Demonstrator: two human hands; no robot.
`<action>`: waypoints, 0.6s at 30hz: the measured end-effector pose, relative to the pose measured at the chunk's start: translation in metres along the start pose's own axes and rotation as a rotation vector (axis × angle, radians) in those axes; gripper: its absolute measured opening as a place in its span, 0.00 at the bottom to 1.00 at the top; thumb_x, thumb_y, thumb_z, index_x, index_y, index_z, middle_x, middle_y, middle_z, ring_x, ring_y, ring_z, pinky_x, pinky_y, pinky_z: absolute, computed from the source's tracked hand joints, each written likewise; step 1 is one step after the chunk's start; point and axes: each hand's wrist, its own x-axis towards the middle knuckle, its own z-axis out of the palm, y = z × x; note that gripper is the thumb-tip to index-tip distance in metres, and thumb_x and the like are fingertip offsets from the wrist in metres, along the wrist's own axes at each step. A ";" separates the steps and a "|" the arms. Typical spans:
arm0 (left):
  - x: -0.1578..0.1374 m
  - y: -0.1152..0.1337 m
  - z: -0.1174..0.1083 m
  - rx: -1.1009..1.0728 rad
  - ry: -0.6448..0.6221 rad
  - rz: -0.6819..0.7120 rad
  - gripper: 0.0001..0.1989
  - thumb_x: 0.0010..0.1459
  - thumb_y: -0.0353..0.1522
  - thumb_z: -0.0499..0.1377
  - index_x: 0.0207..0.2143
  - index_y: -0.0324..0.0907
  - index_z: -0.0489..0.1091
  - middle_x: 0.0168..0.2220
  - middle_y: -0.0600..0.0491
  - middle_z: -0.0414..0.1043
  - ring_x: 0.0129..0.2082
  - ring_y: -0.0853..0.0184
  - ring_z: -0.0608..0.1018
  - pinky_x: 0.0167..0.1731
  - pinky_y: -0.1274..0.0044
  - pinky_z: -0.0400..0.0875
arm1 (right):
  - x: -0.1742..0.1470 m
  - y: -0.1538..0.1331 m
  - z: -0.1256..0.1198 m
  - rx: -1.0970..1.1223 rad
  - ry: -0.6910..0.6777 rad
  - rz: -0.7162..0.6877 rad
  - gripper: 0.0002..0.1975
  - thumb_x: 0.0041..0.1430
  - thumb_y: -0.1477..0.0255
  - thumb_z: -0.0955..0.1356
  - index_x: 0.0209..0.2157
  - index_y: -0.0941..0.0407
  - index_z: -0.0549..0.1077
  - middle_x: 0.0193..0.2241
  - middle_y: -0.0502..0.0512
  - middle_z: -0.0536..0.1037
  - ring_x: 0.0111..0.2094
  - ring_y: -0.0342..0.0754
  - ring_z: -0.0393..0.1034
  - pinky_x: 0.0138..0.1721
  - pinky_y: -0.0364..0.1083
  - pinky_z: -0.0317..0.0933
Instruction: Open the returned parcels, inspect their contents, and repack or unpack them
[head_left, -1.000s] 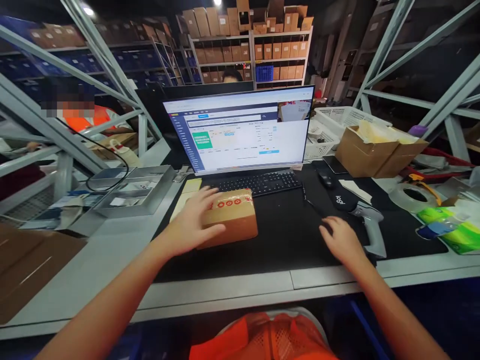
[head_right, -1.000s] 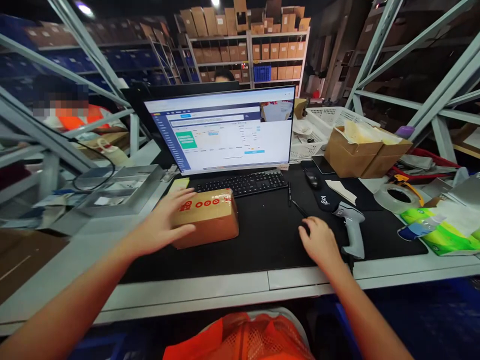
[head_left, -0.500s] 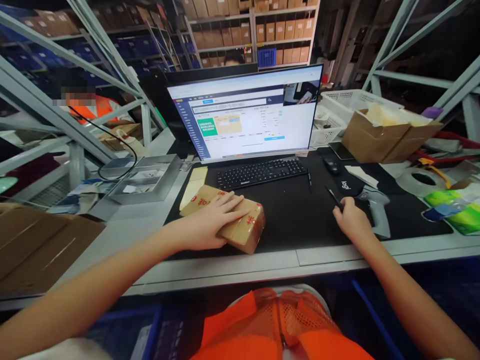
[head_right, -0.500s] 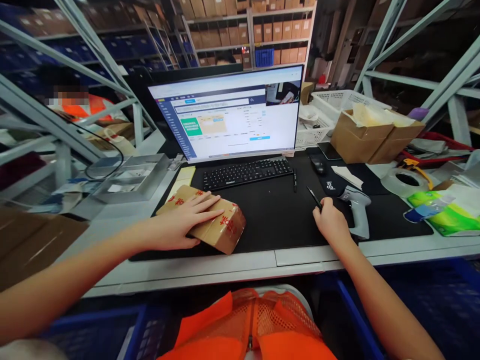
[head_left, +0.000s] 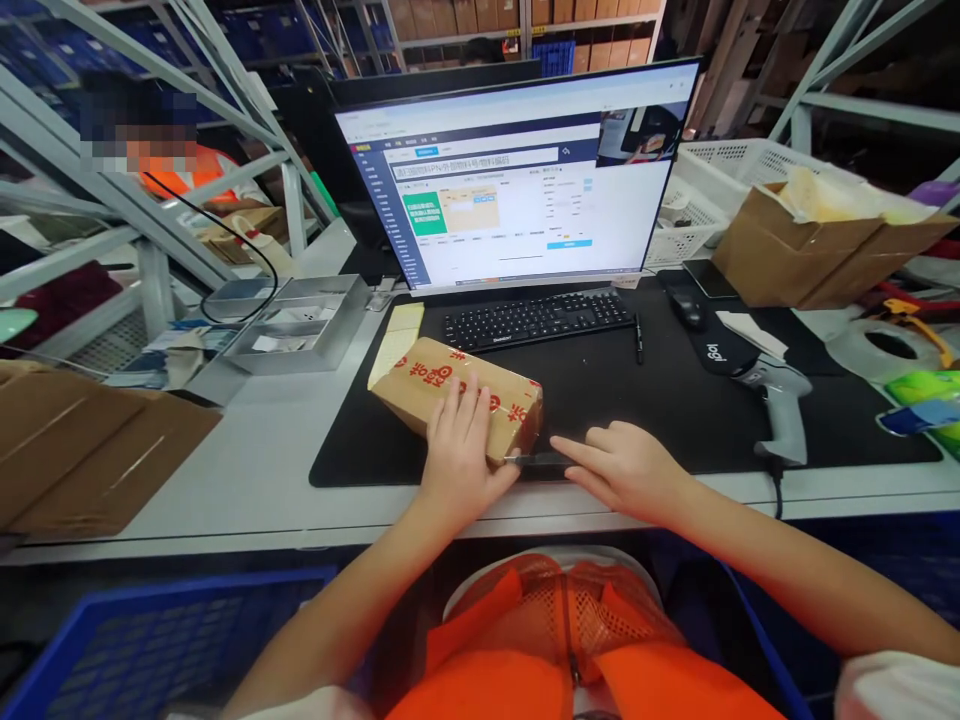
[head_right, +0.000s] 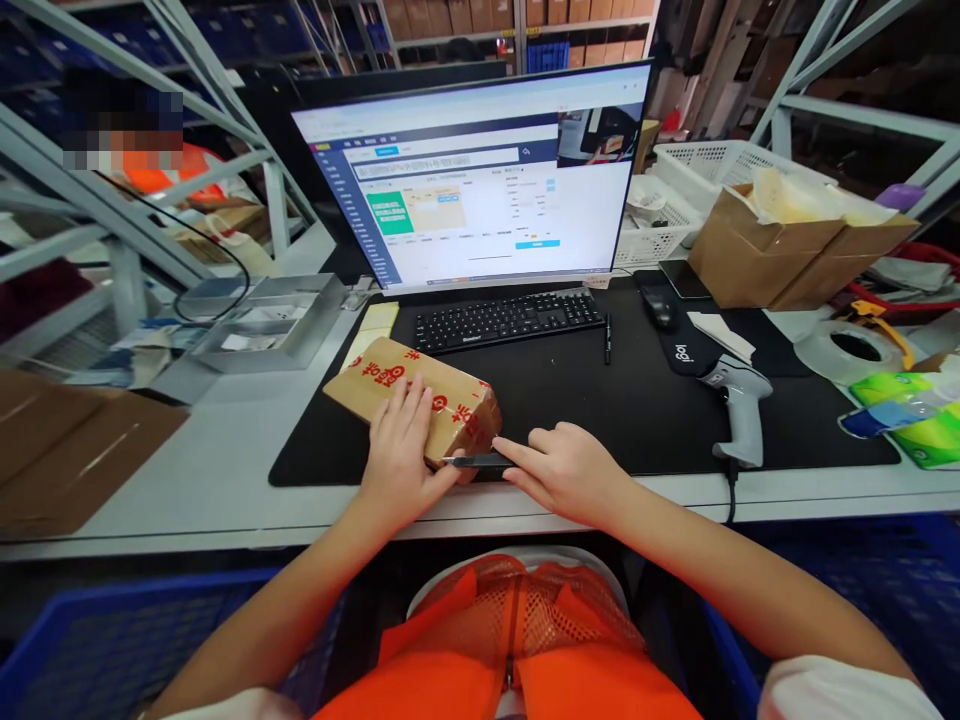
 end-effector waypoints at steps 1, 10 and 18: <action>-0.001 -0.001 -0.001 -0.007 -0.026 0.002 0.44 0.59 0.39 0.60 0.71 0.32 0.46 0.70 0.28 0.51 0.72 0.40 0.52 0.65 0.51 0.54 | 0.002 0.004 0.001 -0.011 0.000 -0.017 0.19 0.74 0.64 0.62 0.55 0.59 0.76 0.27 0.53 0.72 0.26 0.46 0.63 0.30 0.48 0.51; 0.001 -0.001 0.000 0.009 -0.015 -0.002 0.47 0.60 0.38 0.59 0.73 0.36 0.38 0.71 0.29 0.49 0.72 0.40 0.52 0.64 0.51 0.55 | 0.011 0.033 0.002 -0.033 -0.016 -0.023 0.19 0.73 0.63 0.62 0.55 0.57 0.76 0.26 0.52 0.73 0.26 0.45 0.62 0.31 0.48 0.50; 0.000 -0.002 0.002 0.026 0.000 0.003 0.47 0.60 0.39 0.59 0.73 0.36 0.36 0.70 0.28 0.51 0.72 0.40 0.53 0.63 0.51 0.56 | 0.011 0.047 0.008 -0.049 0.007 -0.074 0.19 0.73 0.63 0.62 0.53 0.58 0.77 0.25 0.51 0.72 0.26 0.45 0.61 0.31 0.48 0.51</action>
